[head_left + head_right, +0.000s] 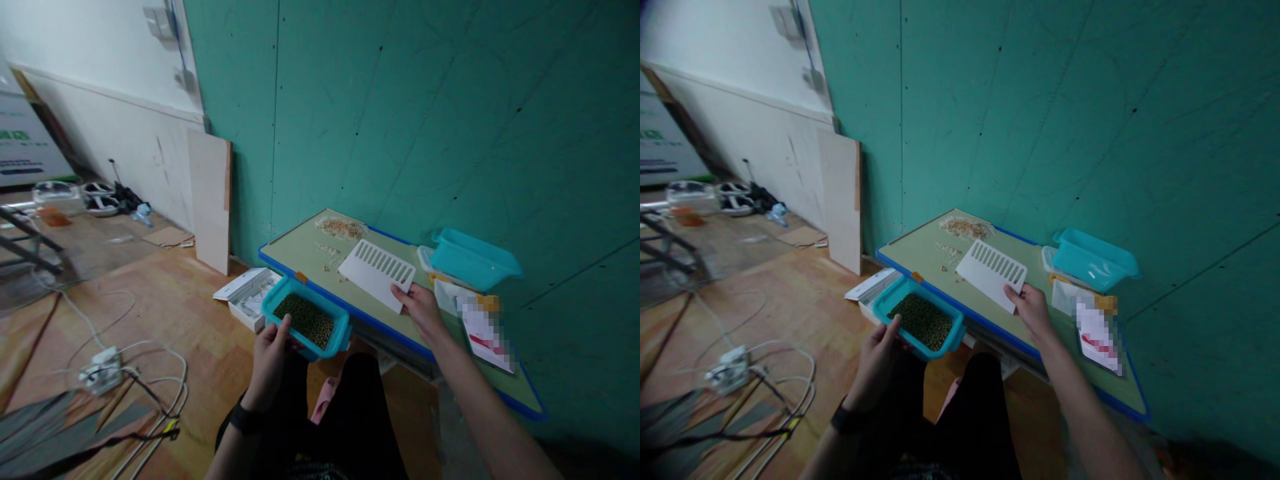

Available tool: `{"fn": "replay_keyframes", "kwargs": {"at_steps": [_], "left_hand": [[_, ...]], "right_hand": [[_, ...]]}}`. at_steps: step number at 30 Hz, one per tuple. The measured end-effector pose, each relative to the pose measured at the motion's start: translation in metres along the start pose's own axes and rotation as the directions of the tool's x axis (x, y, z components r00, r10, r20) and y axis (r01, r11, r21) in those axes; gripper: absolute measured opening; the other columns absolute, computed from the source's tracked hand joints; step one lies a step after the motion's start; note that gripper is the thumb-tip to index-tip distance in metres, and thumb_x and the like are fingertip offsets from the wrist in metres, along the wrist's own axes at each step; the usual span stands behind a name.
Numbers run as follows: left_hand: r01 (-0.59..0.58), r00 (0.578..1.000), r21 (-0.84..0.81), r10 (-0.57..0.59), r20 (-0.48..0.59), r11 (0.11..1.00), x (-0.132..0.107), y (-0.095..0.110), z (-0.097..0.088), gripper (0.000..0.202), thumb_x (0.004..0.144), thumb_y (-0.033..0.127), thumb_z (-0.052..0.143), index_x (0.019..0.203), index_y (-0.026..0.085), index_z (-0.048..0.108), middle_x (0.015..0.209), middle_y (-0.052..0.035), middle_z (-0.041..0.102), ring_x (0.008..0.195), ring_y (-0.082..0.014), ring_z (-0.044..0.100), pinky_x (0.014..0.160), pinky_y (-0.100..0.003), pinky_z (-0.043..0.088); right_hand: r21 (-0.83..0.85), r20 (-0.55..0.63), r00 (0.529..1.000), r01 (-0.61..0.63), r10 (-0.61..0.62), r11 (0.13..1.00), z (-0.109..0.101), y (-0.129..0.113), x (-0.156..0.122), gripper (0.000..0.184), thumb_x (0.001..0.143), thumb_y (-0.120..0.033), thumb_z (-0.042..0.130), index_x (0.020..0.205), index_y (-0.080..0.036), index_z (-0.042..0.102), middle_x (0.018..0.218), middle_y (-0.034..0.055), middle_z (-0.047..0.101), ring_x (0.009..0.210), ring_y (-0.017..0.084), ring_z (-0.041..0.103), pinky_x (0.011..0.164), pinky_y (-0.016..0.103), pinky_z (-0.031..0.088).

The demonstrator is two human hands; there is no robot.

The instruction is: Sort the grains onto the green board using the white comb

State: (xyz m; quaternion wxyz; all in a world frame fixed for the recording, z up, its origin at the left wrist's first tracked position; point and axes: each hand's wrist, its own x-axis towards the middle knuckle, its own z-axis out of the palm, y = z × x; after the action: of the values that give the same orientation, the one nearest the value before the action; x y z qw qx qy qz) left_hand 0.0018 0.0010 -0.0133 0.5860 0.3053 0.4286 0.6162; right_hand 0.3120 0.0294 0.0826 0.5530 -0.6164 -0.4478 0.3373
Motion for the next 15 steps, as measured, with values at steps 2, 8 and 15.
{"fn": "replay_keyframes", "kwargs": {"at_steps": [2,8,15], "left_hand": [[0.011,1.000,0.015,-0.011,-0.027,1.000,0.001,0.001,0.003,0.050,0.067,0.062,0.082,0.063,0.019,0.058,0.053,0.0018,0.062,0.047,-0.0143,0.059,0.049,-0.025,0.048],[-0.007,0.999,0.032,0.009,-0.049,0.999,0.004,0.008,0.010,0.052,0.066,0.065,0.082,0.061,0.020,0.057,0.049,0.0012,0.062,0.045,-0.0148,0.059,0.048,-0.025,0.048],[-0.005,0.998,0.017,0.006,-0.058,1.000,0.010,0.015,0.009,0.053,0.063,0.065,0.083,0.058,0.021,0.055,0.046,0.0023,0.059,0.042,-0.0161,0.059,0.047,-0.028,0.050]], "right_hand": [[-0.013,-0.013,0.998,0.061,-0.061,0.998,0.000,0.001,-0.009,0.063,0.054,-0.068,0.086,0.089,-0.016,0.075,0.087,0.0108,0.079,0.076,0.028,0.073,0.069,0.039,0.059],[-0.119,0.019,0.980,0.198,-0.197,0.973,0.014,-0.002,-0.027,0.057,0.066,-0.069,0.079,0.092,-0.018,0.077,0.098,0.0127,0.080,0.093,0.034,0.075,0.087,0.045,0.058],[-0.203,0.065,0.965,0.264,-0.256,0.943,0.031,0.003,-0.037,0.047,0.079,-0.063,0.072,0.096,-0.020,0.079,0.101,0.0114,0.080,0.095,0.034,0.074,0.088,0.044,0.057]]}}
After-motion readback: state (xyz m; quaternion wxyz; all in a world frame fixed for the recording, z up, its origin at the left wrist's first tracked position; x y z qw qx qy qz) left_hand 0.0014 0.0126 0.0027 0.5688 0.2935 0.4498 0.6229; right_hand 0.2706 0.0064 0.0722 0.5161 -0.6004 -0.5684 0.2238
